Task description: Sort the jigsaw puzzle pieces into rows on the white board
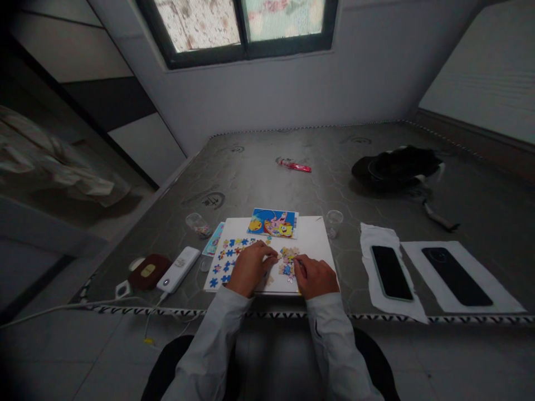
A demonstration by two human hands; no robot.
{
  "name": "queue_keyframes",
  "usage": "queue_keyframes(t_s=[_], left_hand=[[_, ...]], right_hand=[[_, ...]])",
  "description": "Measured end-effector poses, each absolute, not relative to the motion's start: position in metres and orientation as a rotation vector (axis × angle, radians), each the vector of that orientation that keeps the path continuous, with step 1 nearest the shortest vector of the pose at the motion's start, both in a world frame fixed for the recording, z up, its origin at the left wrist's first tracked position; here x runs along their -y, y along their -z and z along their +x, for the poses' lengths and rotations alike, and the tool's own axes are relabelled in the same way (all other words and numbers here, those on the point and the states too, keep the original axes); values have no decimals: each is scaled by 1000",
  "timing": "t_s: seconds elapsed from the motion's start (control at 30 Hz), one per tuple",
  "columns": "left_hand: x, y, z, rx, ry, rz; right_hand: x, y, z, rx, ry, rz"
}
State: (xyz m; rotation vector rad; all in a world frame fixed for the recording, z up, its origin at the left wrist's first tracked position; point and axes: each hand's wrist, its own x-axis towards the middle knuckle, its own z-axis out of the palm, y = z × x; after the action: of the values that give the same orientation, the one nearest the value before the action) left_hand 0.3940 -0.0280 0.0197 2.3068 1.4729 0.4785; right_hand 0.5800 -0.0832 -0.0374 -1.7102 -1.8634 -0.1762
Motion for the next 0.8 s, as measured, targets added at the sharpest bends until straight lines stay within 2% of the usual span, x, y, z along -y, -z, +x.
queue_keyframes(t_s=[0.4,0.67,0.8], left_hand=[[27,-20,396,-1474,-464,2342],[27,-29,397,-1580,-729,2206],[25,-28,403,-1671,-734,2105]], right_hand=[[83,37,580,1858,176,-1737],[83,38,580,1852,181,-1722],[83,38,580,1854,187,-1714]])
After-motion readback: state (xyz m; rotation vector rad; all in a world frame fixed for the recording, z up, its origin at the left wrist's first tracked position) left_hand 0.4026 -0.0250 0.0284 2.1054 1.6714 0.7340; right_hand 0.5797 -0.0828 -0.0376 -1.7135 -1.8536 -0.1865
